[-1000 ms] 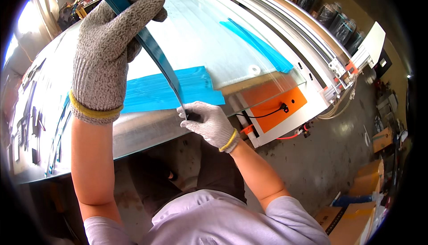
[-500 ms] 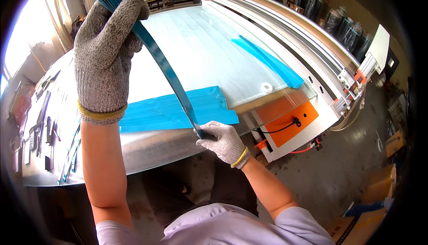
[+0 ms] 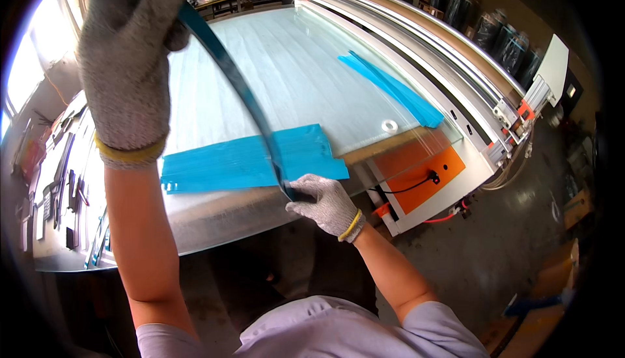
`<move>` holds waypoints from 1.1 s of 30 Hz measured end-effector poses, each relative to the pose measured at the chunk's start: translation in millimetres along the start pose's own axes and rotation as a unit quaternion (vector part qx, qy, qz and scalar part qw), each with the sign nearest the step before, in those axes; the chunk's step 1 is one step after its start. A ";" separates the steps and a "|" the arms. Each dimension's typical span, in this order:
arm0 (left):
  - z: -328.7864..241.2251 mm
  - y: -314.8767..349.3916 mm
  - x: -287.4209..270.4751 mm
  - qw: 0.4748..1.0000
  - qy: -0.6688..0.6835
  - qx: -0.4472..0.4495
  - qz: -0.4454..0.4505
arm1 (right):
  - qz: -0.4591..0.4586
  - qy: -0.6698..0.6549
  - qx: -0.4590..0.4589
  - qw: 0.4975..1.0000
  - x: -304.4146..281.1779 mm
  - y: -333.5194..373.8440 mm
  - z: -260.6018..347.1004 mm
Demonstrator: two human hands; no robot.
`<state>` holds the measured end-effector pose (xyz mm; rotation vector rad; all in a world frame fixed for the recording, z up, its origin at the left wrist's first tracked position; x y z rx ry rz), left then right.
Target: The person repeatedly picks up long, thin blue plastic strips from a stack on a table. They apply a strip of white tape to the end of each blue strip, press it down, and then place the finished strip back onto the stack. This process is repeated for multiple strips throughout the video.
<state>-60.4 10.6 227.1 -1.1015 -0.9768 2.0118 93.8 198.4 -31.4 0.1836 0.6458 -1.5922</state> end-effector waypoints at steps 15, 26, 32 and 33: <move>10.8 -18.8 14.6 0.835 0.535 -0.092 -0.092 | 0.009 -0.070 0.031 0.997 2.3 2.8 -6.6; 34.8 87.9 -20.3 0.955 0.252 -0.155 -0.009 | -0.020 0.064 -0.012 0.998 -16.7 13.5 5.2; 11.4 236.8 -61.3 0.729 0.432 -0.522 0.093 | -0.049 0.302 0.008 0.952 -31.4 55.8 5.0; 6.8 263.1 -60.0 0.705 0.401 -0.573 0.121 | -0.038 0.347 0.018 0.937 -28.0 57.3 7.0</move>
Point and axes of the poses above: each hand's wrist, its own y-axis away from the middle knuckle, its own x-axis out of the palm, z = x × y, the point moved 3 cm from there along -y, towards the middle knuckle, and after that the axes turned 9 degrees about z, right-handed, at the moved point
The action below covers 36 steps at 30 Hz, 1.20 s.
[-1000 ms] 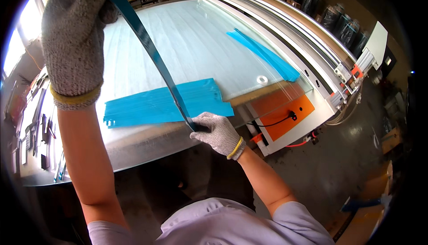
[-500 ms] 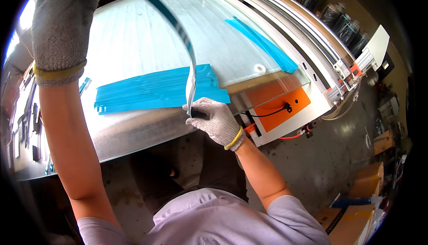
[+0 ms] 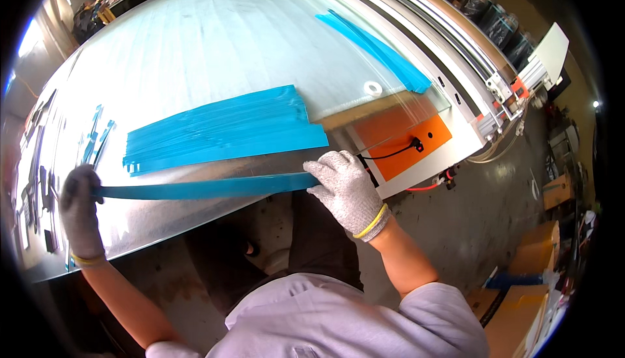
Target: The person repeatedly picks up long, thin blue plastic strips from a stack on a table. They apply a strip of white tape to the end of each blue strip, press it down, and then place the finished strip back onto the stack. This process is repeated for multiple strips throughout the video.
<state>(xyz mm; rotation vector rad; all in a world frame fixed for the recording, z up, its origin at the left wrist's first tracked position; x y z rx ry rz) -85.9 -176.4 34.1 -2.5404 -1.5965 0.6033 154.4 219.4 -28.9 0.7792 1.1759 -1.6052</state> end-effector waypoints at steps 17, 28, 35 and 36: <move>-26.2 -31.5 278.7 0.839 -0.250 0.143 0.461 | -0.059 0.272 -0.004 0.960 13.7 -11.2 43.5; -60.3 2.7 268.6 0.871 -0.319 0.207 0.310 | -0.287 -0.347 0.067 0.890 12.6 20.3 12.6; -68.1 15.3 274.6 0.856 -0.359 0.272 0.253 | -0.366 -0.291 0.074 0.881 17.4 24.2 34.8; -68.9 15.8 275.1 0.857 -0.359 0.273 0.248 | -0.364 -0.284 0.072 0.884 17.2 24.8 35.3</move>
Point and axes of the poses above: each hand's wrist, its own y-axis away from the middle knuckle, its own x-axis out of the palm, z = x × y, the point moved 3 cm from there along -y, towards the middle knuckle, and after that the axes turned 9 degrees about z, right-handed, at the moved point
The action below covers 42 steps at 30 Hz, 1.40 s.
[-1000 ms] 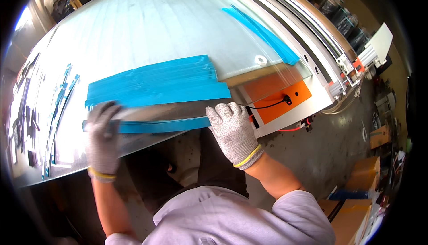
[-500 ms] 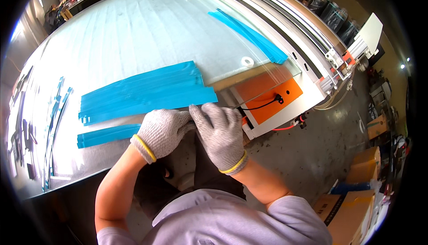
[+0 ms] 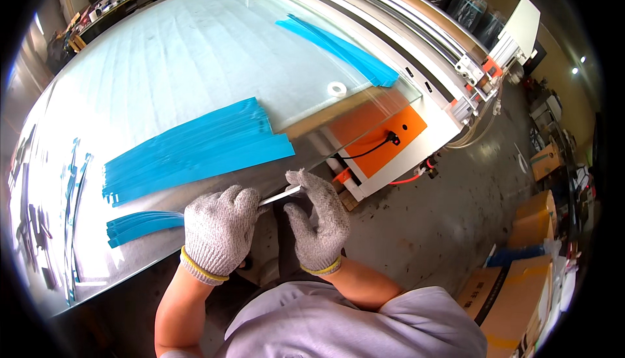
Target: The person repeatedly picks up long, thin blue plastic strips from a stack on a table. They apply a strip of white tape to the end of each blue strip, press it down, and then place the finished strip back onto the stack. This process is repeated for multiple strips throughout the video.
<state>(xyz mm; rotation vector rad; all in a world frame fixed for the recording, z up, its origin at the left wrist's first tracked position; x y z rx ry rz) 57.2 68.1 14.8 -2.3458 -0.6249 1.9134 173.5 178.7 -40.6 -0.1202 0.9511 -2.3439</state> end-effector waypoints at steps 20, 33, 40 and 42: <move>-4.1 2.6 1.5 0.998 0.052 0.012 0.045 | -0.024 -0.020 -0.004 0.999 -17.2 -3.0 5.5; 3.1 0.7 -1.3 0.995 0.092 -0.021 0.035 | 0.048 0.217 -0.127 0.967 -15.0 -3.0 21.6; -2.9 0.6 -1.7 0.991 0.117 0.000 0.060 | 0.039 -0.094 0.010 0.995 -16.7 -15.6 9.3; -2.6 1.1 -2.4 0.991 0.121 0.000 0.062 | 0.038 -0.092 0.024 0.995 -16.8 -13.5 10.5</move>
Point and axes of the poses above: each hand's wrist, its own y-axis away from the middle knuckle, its own x-axis out of the palm, z = x × y, the point moved 3 cm from there along -y, towards the middle knuckle, and after that the axes turned 9 degrees about z, right-handed, at the moved point
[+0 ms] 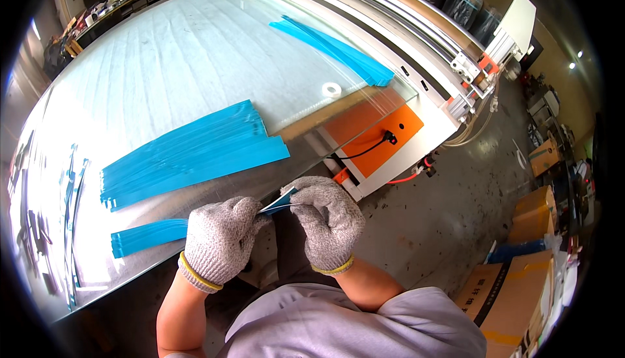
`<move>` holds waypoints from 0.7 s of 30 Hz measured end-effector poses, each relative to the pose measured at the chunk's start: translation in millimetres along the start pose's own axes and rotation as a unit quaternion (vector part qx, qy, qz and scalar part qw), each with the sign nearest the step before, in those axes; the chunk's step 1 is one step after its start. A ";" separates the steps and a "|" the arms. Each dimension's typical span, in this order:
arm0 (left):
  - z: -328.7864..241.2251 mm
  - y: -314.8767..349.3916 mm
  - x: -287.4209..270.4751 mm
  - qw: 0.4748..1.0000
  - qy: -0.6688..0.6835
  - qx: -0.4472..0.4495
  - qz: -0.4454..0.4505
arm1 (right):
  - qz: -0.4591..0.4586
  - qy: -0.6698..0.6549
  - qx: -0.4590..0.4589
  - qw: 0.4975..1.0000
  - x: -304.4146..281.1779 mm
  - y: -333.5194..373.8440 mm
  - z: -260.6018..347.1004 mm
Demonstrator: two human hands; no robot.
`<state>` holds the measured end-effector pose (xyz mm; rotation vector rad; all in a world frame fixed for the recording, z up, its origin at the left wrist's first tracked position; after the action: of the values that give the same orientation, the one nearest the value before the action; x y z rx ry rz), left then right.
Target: The person repeatedly picks up long, thin blue plastic strips from a stack on a table. They apply a strip of white tape to the end of each blue strip, press it down, and then place the finished strip back onto the stack. This process is repeated for multiple strips throughout the video.
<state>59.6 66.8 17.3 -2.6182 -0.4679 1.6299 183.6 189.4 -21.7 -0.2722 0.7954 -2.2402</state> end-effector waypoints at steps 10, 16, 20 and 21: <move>-0.7 2.5 2.6 1.000 -0.001 -0.002 -0.014 | -0.101 -0.054 0.082 0.990 8.6 3.0 5.4; -12.0 3.5 3.9 0.999 -0.049 -0.003 -0.022 | -0.087 0.141 -0.111 0.980 10.1 4.6 -2.9; -13.1 6.1 6.5 0.998 -0.061 -0.004 -0.031 | -0.080 0.151 -0.123 0.978 10.0 5.7 -6.4; -12.2 6.4 7.3 0.997 -0.063 -0.002 -0.035 | -0.072 0.130 -0.105 0.983 10.0 5.9 -6.1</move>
<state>74.8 64.3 15.3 -2.4824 -0.5615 1.7799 177.4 182.0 -30.6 -0.1403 1.1895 -2.3581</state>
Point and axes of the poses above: each hand's wrist, its own y-axis away from the middle knuckle, its own x-axis out of the palm, z = x × y, the point moved 3 cm from there along -y, towards the middle knuckle, and after that the axes turned 9 degrees about z, right-handed, at the moved point
